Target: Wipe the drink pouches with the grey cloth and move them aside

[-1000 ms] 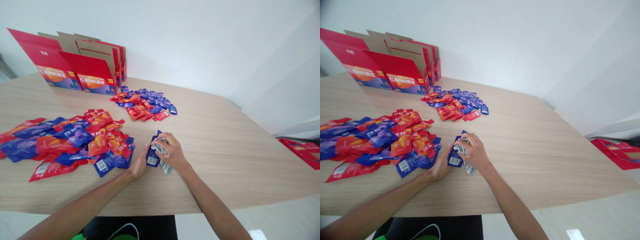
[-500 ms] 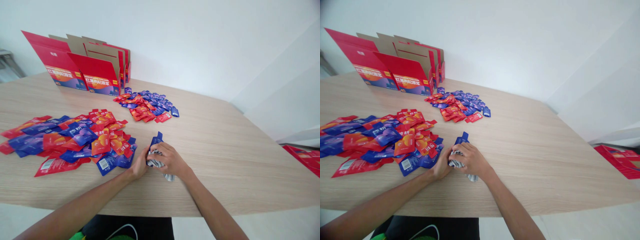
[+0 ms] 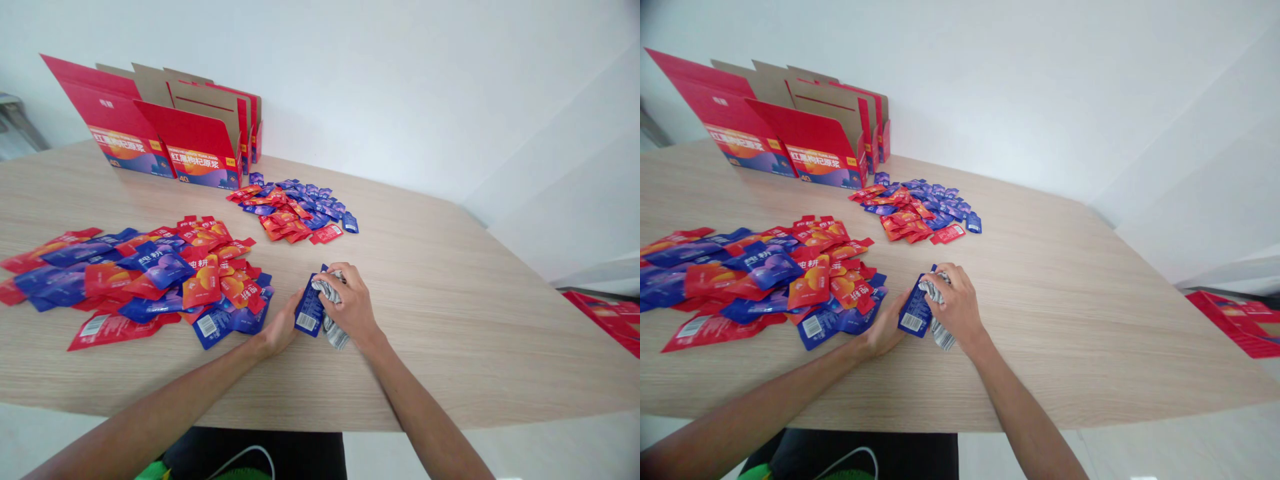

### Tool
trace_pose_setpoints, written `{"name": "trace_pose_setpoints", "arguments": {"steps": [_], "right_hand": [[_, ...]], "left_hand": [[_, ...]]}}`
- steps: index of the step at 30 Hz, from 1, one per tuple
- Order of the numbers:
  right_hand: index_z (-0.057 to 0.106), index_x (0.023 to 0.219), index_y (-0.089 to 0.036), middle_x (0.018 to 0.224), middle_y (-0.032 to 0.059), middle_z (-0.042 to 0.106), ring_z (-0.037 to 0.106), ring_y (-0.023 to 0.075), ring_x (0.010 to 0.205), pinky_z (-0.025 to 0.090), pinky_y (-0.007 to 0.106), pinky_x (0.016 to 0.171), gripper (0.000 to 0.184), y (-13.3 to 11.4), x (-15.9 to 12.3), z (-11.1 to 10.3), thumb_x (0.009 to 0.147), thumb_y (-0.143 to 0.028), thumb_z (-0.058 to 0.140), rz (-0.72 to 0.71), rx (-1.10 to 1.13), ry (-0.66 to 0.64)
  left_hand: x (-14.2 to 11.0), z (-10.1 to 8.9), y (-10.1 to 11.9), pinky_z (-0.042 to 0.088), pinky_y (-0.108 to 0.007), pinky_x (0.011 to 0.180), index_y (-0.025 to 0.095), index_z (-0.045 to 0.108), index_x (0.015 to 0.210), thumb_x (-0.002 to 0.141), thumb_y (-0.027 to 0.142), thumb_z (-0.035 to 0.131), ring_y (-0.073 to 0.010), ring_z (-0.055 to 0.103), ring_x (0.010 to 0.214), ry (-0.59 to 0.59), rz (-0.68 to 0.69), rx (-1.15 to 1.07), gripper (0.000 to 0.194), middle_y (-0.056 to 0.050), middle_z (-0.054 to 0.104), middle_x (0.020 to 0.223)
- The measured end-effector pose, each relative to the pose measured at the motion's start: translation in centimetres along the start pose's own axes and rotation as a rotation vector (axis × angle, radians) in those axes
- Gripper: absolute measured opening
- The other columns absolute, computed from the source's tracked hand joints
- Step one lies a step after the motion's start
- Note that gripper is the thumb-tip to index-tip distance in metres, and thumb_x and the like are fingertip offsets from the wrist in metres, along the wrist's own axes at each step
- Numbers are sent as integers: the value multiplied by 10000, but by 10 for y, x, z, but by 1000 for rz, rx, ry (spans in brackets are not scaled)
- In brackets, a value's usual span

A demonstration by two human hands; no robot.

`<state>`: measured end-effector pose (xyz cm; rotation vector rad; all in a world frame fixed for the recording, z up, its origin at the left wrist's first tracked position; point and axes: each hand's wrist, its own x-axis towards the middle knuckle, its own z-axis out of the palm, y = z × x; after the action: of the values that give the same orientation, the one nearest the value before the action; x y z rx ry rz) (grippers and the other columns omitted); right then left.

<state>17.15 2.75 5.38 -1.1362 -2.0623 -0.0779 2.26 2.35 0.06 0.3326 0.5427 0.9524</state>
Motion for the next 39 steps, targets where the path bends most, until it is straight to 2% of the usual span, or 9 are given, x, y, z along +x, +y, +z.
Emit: {"name": "trace_pose_setpoints", "arguments": {"steps": [5, 11, 13, 16, 20, 23, 29, 34, 39], "right_hand": [[723, 1051, -236, 1097, 86, 609, 591, 255, 988, 531, 400, 867, 215, 1, -1, -1, 859, -163, 660, -159, 61, -137], [694, 1042, -240, 1102, 75, 636, 584, 230, 952, 524, 372, 846, 163, -5, -4, 0, 883, -275, 698, -426, 120, -352], [695, 1037, -238, 1098, 75, 637, 586, 231, 941, 525, 371, 833, 160, -6, -4, -1, 881, -274, 704, -424, 121, -348], [707, 1046, -242, 1097, 78, 625, 589, 240, 955, 531, 384, 849, 173, -4, -2, -3, 875, -224, 695, -295, 101, -270], [721, 1091, -263, 1118, 81, 595, 586, 271, 1019, 536, 428, 905, 297, 2, 1, -5, 843, -118, 644, -50, 50, -148], [724, 1100, -263, 1105, 84, 591, 591, 279, 1010, 543, 440, 897, 349, 6, 2, -6, 824, -77, 617, 17, 38, -100], [718, 1054, -253, 1113, 78, 604, 600, 255, 1026, 540, 406, 903, 279, 7, 0, -9, 818, -116, 660, -147, 132, -230], [715, 990, -232, 1083, 68, 629, 608, 220, 982, 529, 358, 865, 192, 2, 0, -12, 815, -155, 700, -313, 226, -371], [726, 987, -227, 1071, 72, 629, 603, 224, 966, 527, 367, 855, 163, 5, 1, -12, 840, -174, 679, -309, 202, -339]], "left_hand": [[-8, 4, 7, 505, -290, 717, 143, 729, 981, 945, 448, 610, -214, 692, 835, -20, -50, 33, 329, -89, 755, 933], [-15, 4, 14, 480, -264, 618, 121, 703, 765, 935, 447, 622, -174, 650, 644, 1, -4, 18, 376, -68, 704, 719], [-13, 3, 14, 480, -260, 614, 120, 711, 783, 943, 421, 618, -163, 638, 627, 18, 5, 4, 353, -51, 698, 706], [-11, 4, 13, 488, -262, 640, 125, 727, 831, 967, 377, 594, -163, 642, 656, 25, 2, -21, 317, -37, 707, 723], [-9, 6, 14, 522, -302, 790, 115, 758, 973, 995, 354, 552, -205, 696, 828, 38, -34, -20, 316, -85, 765, 914], [-10, 9, 14, 521, -339, 898, 116, 757, 1013, 1004, 333, 530, -229, 706, 939, 66, -23, -48, 314, -108, 770, 1024], [-11, 13, 20, 534, -335, 867, 95, 752, 982, 1038, 308, 425, -215, 710, 858, 125, 18, -91, 395, -116, 773, 978], [-10, 14, 27, 528, -288, 690, 105, 728, 810, 1051, 342, 373, -175, 662, 657, 191, 44, -128, 490, -81, 744, 782], [-9, 13, 27, 519, -276, 682, 114, 717, 805, 1052, 331, 383, -167, 663, 655, 167, 30, -126, 469, -63, 732, 744]]}}
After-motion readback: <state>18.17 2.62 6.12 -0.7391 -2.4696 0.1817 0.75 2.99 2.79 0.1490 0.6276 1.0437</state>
